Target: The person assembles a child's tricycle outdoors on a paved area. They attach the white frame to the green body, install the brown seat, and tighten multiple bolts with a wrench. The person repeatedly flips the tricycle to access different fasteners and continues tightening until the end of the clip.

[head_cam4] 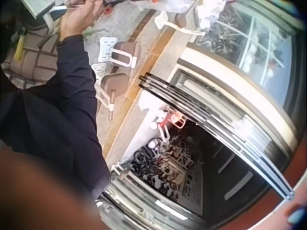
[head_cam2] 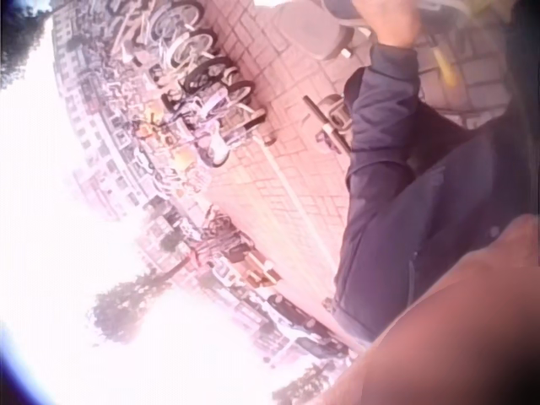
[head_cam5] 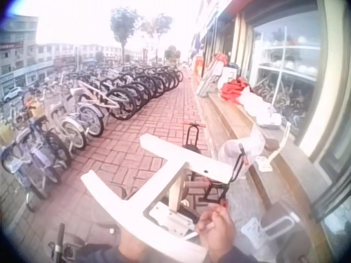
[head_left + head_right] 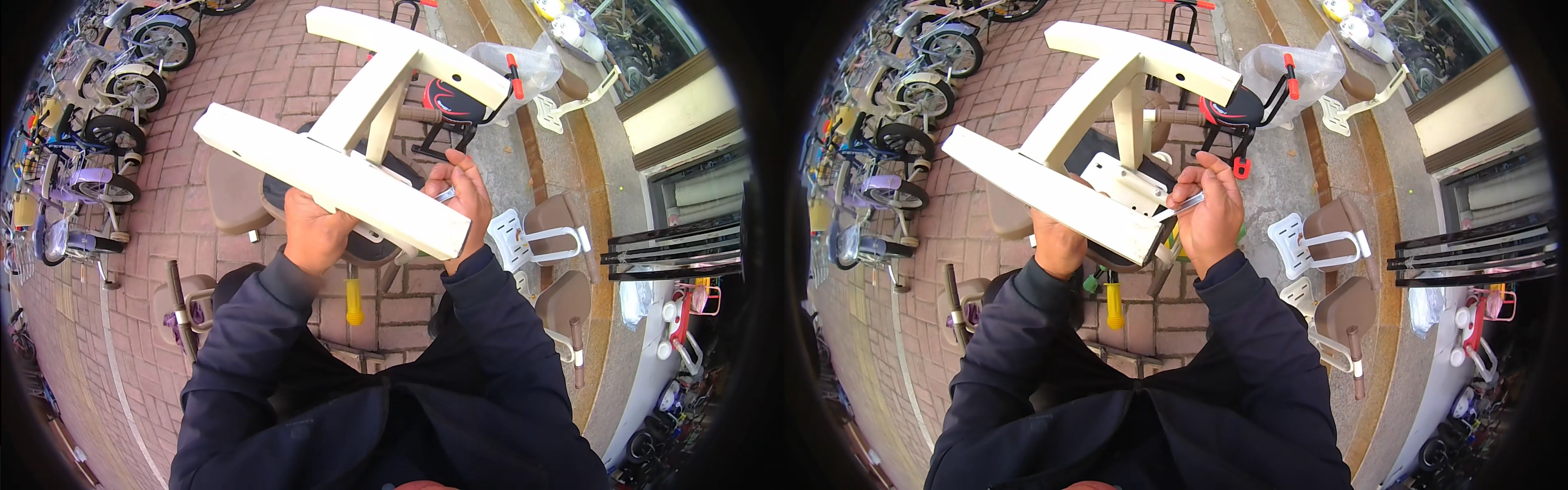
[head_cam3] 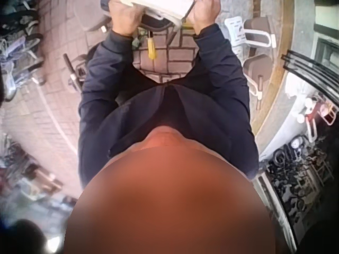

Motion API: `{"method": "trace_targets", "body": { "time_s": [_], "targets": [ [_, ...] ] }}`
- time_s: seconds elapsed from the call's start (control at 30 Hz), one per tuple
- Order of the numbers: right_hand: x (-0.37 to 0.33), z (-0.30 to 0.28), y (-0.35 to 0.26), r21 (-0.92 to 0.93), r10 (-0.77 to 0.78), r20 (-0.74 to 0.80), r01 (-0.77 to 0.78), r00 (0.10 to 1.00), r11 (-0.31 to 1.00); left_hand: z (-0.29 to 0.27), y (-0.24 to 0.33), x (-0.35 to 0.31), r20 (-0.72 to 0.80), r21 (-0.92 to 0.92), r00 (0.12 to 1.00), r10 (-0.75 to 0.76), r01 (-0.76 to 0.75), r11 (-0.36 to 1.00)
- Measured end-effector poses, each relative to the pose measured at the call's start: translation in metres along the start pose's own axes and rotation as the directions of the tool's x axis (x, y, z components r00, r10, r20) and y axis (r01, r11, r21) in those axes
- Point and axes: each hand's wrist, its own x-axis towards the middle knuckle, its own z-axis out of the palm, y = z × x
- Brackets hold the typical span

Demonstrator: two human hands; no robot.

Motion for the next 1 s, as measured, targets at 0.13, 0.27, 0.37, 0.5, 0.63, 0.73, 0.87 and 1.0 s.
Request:
{"method": "trace_targets", "body": {
  "time_s": [0.13,0.27,0.37,0.5,0.63,0.73,0.87,1.0],
  "targets": [
    [-0.001,0.002,0.001,-0.078,-0.022,-0.002,0.022,1.0,0.997,0.001,-0.002,-0.001,0.0,0.005,1.0,0.012,-0.012,1.0],
    [0.001,0.004,-0.002,-0.282,-0.064,0.029,0.07,0.998,0.957,-0.001,-0.003,0.0,0.017,0.074,1.0,0.015,-0.016,0.997],
    [0.004,0.002,-0.01,-0.392,0.039,0.086,-0.003,0.996,0.92,-0.002,-0.002,0.0,0.023,0.104,1.0,0.005,-0.007,0.995],
    [0.005,-0.004,-0.028,-0.686,0.118,0.137,0.008,0.983,0.727,0.0,-0.003,0.0,0.02,0.057,1.0,-0.009,0.008,0.998],
    [0.005,-0.012,-0.045,-0.901,0.101,0.195,0.137,0.976,0.41,-0.001,-0.002,0.001,0.033,0.094,0.999,-0.012,0.009,0.996],
    [0.004,-0.016,-0.048,-0.813,0.168,0.128,0.007,0.977,0.582,-0.002,-0.001,0.001,0.032,0.142,0.999,-0.007,0.003,0.99],
    [0.0,-0.017,-0.041,-0.798,0.191,0.208,0.053,0.959,0.6,-0.003,-0.001,0.001,0.038,0.172,0.999,0.0,-0.007,0.985],
    [0.001,-0.018,-0.038,-0.824,0.133,0.325,0.211,0.936,0.526,-0.001,0.0,0.002,0.04,0.175,0.999,0.0,-0.007,0.984]
  ]
}}
